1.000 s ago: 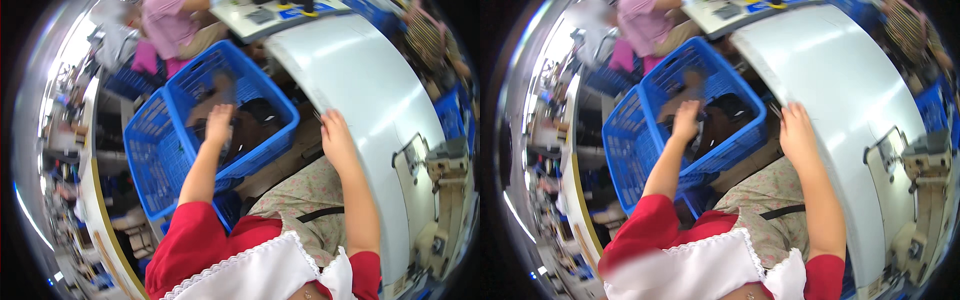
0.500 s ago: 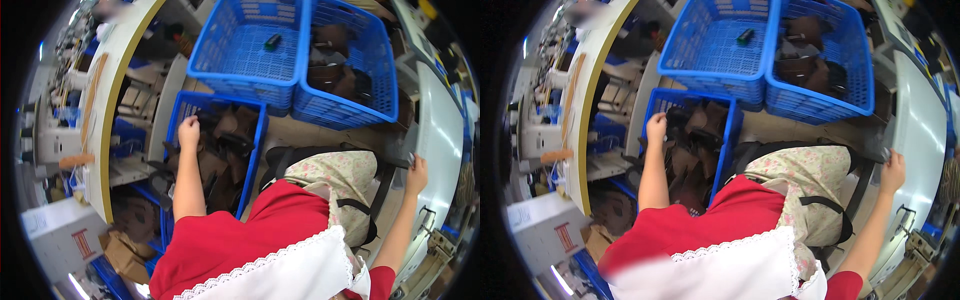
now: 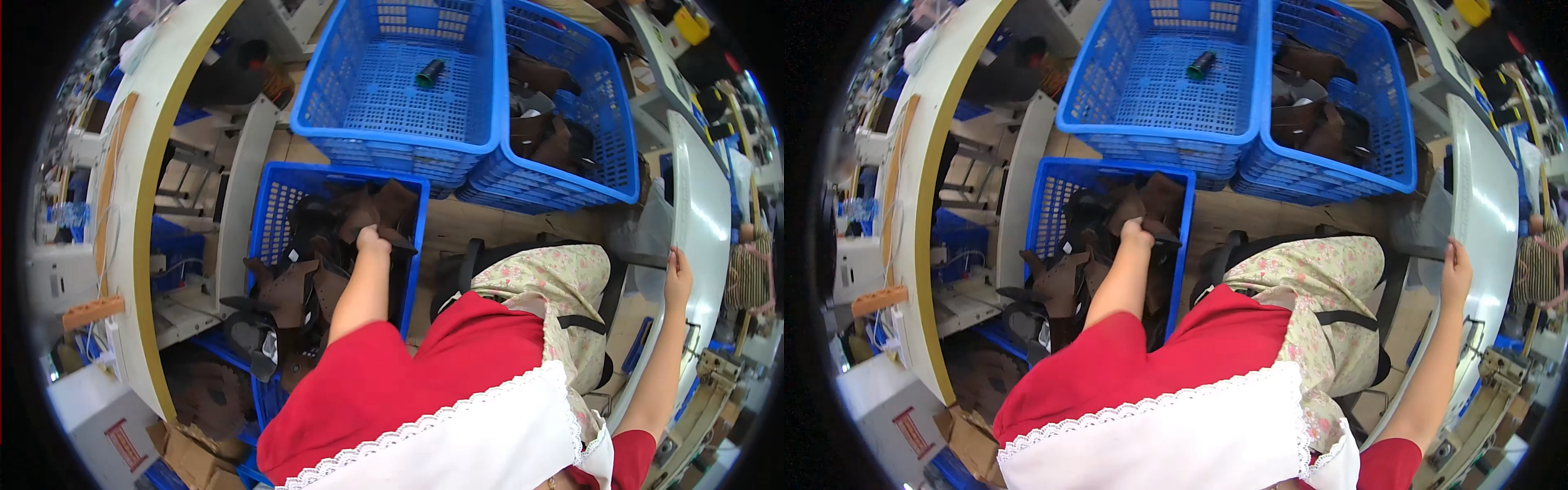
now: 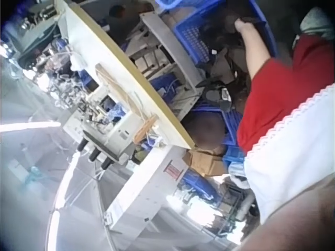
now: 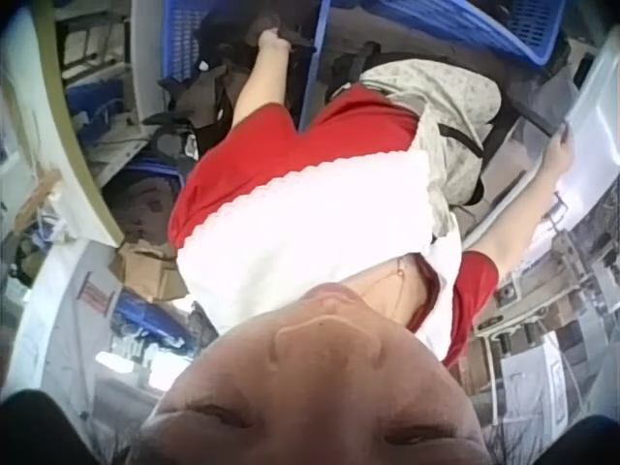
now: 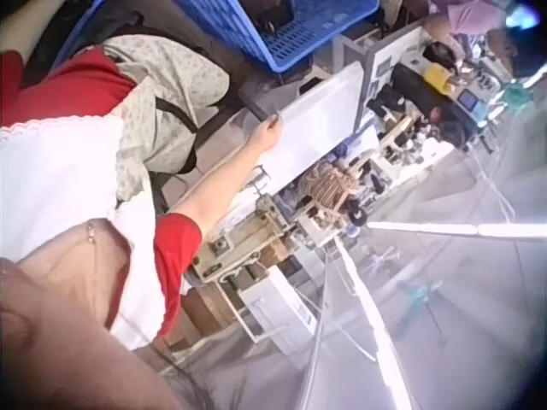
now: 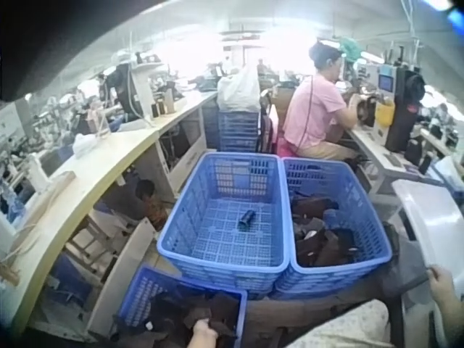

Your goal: Sewing together leather components for a shoe upper using an industrial sewing machine.

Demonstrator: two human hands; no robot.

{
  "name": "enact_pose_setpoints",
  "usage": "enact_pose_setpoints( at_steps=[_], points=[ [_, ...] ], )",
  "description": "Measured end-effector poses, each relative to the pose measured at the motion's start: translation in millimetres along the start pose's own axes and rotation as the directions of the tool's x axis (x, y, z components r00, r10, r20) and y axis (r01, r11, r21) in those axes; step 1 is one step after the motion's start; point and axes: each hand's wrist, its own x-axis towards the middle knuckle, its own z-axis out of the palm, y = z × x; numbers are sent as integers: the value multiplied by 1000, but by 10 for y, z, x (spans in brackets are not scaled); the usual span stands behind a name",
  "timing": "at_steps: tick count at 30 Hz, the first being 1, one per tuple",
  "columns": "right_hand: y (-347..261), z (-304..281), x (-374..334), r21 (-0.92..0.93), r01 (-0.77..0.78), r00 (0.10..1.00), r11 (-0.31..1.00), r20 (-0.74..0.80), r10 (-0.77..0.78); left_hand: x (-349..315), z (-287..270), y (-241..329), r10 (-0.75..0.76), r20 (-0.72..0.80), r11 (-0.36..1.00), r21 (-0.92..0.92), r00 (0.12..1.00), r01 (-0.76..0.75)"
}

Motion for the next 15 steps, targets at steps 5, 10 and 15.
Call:
enact_pose_setpoints(
  at_steps=[5, 10, 15],
  points=[
    [-593, -140, -401, 216, 24, 999, 976, -45, -15, -973, -81, 488, 47, 191, 958, 271, 981, -99],
    [-1086, 71, -821, 461, -114, 991, 880, -10, 134, -2440, 613, 1469, 337, 521, 469, 630, 784, -620],
    [-1416, -141, -1522, 506, -8, 987, 863, -136, 89, -1726, 2032, 2424, 15, 947, 83, 318, 321, -944]
  ],
)
